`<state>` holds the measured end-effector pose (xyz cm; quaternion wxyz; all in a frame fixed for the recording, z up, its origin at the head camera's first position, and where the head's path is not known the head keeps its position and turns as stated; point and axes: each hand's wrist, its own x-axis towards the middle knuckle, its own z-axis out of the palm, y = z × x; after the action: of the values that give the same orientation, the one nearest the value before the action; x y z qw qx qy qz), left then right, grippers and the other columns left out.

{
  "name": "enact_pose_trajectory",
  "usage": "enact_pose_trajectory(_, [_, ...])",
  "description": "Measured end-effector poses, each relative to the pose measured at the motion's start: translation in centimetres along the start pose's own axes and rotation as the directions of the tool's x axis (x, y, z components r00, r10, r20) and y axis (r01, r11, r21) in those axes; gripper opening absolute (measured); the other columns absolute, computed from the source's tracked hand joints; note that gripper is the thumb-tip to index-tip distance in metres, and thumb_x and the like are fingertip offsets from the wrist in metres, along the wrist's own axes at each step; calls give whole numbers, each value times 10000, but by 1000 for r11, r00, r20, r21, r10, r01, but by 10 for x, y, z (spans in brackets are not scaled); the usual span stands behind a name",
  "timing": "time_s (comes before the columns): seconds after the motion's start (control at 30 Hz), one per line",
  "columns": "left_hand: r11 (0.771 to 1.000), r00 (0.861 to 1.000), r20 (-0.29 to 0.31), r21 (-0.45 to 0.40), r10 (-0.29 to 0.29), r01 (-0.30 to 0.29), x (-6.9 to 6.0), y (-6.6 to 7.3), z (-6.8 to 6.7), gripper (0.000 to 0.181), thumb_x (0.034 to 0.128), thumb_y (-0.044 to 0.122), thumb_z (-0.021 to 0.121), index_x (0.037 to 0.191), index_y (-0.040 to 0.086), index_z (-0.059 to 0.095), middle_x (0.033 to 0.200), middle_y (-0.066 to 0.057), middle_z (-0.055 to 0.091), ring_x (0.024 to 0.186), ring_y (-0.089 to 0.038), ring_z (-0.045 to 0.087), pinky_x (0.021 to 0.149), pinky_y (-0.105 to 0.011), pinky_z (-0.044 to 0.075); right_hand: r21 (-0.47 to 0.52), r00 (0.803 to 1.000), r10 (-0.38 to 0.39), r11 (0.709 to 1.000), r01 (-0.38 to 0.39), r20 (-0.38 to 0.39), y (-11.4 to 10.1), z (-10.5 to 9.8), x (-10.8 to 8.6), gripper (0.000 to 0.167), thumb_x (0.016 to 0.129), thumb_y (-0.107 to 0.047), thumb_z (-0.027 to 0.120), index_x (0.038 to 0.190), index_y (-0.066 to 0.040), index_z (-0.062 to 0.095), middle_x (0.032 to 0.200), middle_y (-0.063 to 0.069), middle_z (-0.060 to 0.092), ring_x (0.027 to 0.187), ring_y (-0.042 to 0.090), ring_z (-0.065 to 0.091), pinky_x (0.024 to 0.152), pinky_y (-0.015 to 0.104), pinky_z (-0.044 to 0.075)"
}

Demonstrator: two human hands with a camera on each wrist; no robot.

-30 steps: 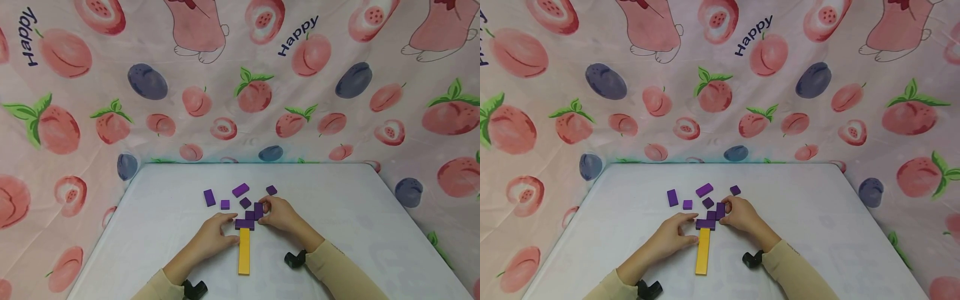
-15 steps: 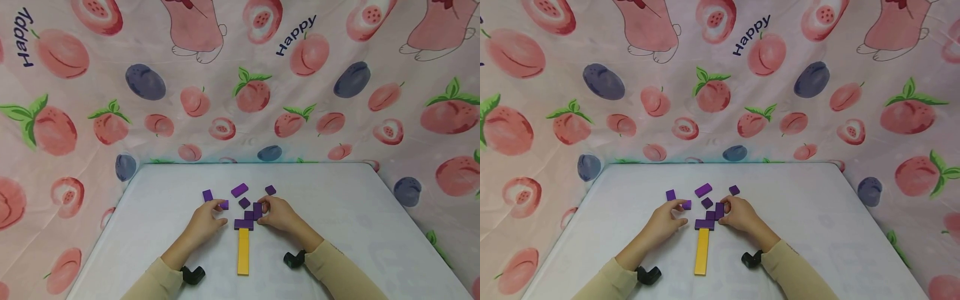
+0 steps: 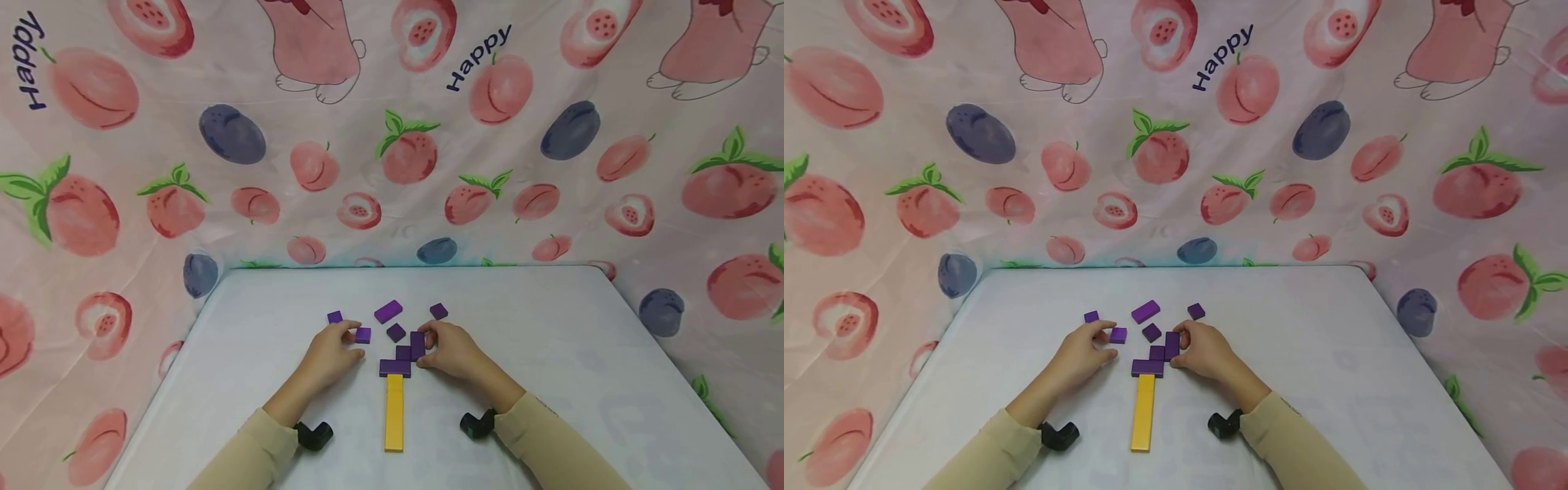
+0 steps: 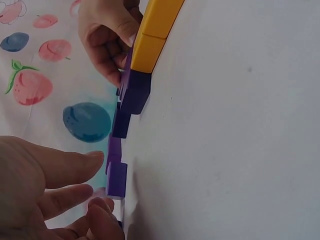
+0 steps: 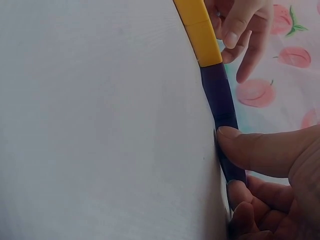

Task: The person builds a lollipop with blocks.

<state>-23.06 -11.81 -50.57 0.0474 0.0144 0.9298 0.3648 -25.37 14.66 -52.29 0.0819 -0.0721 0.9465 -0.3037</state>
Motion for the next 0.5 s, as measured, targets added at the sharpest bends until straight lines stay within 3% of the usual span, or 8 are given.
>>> enact_pose_trajectory(0.2, [999,999,-7,13,48,-48,7,-5,-4,530,929,171,830,1435,158,672,1146,-58,708,1033,-238,628,1022,-488,564,4,1000,-8,1000,8,4,-1,0,0,606,766,-202,980,1305,-154,705,884,-27,605,832,166,547,797,334,480])
enact_pose_trajectory(0.37, [999,999,1,7,54,-54,11,-6,-8,521,919,132,827,1421,161,690,1161,-64,717,1070,-261,638,1057,-508,545,4,1000,-9,1000,9,5,-2,-1,0,605,765,-200,980,1303,-151,707,883,-29,606,833,165,547,798,336,477])
enact_pose_trajectory(0.5, [998,998,23,21,65,-65,17,-6,-10,492,915,124,829,1392,170,715,1085,-33,717,1012,-235,632,1024,-486,555,3,1000,-6,1000,6,2,-1,0,0,606,763,-201,981,1302,-155,707,887,-32,607,838,164,546,802,338,473])
